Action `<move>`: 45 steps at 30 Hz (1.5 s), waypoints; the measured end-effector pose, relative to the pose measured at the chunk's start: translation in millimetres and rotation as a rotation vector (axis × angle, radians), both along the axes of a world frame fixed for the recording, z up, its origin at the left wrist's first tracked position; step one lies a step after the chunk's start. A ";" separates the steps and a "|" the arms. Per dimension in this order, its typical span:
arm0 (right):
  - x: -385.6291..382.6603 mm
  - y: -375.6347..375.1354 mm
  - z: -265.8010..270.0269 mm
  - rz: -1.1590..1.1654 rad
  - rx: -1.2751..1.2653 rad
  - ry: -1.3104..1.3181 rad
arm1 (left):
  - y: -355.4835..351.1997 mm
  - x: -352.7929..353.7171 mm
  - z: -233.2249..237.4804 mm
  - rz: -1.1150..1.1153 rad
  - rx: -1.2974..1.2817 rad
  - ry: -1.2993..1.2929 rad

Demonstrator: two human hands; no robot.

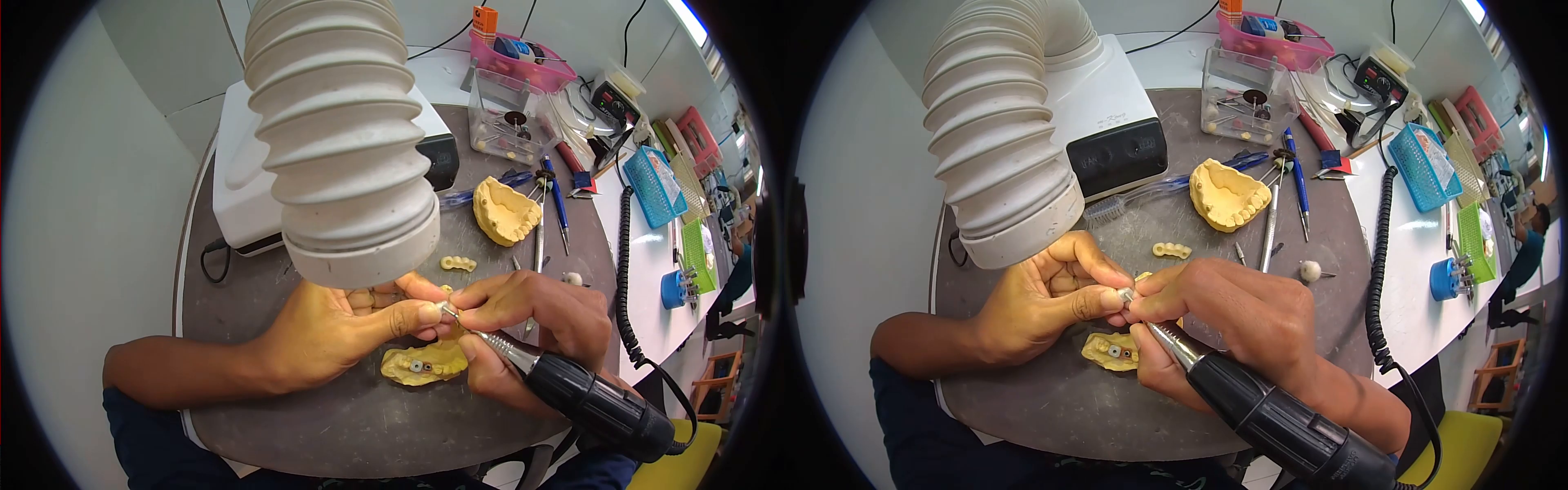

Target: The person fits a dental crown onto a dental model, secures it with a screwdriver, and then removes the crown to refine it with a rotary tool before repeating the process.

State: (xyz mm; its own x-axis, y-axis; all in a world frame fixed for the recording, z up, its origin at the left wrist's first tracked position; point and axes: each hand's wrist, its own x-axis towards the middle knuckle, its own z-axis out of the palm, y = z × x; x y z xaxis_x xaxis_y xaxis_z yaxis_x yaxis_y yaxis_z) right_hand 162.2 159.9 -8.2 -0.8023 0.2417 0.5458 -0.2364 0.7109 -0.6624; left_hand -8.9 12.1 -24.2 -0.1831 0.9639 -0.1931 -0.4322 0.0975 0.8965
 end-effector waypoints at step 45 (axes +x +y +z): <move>4.1 -1.0 1.2 -0.002 -0.048 -0.037 | -0.1 0.3 -1.1 -0.025 0.022 0.052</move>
State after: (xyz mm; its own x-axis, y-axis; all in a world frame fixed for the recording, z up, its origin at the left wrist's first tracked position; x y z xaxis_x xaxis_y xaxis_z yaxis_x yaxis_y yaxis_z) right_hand 166.4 158.9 -7.0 -0.8210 0.2687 0.5037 -0.2096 0.6788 -0.7038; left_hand -8.7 12.0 -25.4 -0.1677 0.9722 -0.1632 -0.3827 0.0883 0.9196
